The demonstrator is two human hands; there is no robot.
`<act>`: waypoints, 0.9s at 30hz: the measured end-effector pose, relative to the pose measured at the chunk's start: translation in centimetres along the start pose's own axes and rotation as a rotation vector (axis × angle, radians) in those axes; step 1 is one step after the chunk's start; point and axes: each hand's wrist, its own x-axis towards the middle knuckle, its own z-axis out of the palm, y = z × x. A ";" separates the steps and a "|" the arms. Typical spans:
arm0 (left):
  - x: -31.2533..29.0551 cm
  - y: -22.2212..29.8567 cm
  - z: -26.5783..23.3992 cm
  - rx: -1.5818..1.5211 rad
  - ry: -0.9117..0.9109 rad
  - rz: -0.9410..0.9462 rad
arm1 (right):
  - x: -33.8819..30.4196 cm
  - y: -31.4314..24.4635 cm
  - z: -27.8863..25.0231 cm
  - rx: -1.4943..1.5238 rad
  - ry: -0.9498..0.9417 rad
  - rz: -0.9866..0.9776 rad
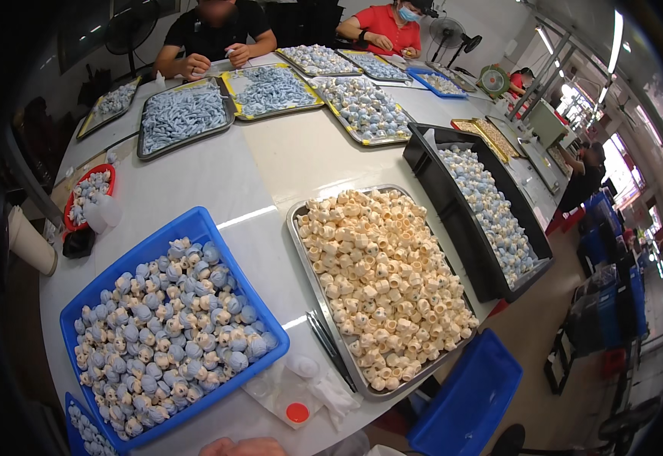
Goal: The person assembles small doll heads by applying glue to the neck openings and attaching hairpieces. They handle the components one at a time, using a small bottle for adhesive and tweezers for precise placement, while working at a table with trays of parts.
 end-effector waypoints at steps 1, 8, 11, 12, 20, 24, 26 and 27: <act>0.0 -0.2 -0.2 -0.031 0.011 0.010 | -0.1 0.2 -0.1 -0.054 0.002 -0.027; 0.0 -0.1 -0.4 -0.148 -0.025 0.002 | 0.2 -0.3 0.1 -0.044 0.010 0.033; 0.0 0.0 -0.4 -0.196 -0.032 0.015 | 0.9 -0.5 0.4 -0.067 0.074 -0.034; -0.1 -0.1 -0.6 -0.229 -0.042 0.032 | 0.9 -0.6 0.3 -0.082 0.053 -0.013; -0.2 -1.4 -0.7 -0.261 0.232 0.134 | 1.6 -1.2 0.3 -0.072 -0.010 0.073; -0.2 -0.5 -0.2 -0.288 0.258 0.129 | 1.8 -1.4 0.0 -0.073 -0.079 0.121; -0.1 -0.4 -0.1 -0.325 0.260 0.133 | 2.1 -1.4 0.3 -0.069 -0.039 0.078; 0.0 -0.3 -0.2 -0.363 0.239 0.144 | 1.8 -1.2 0.2 -0.058 -0.047 0.036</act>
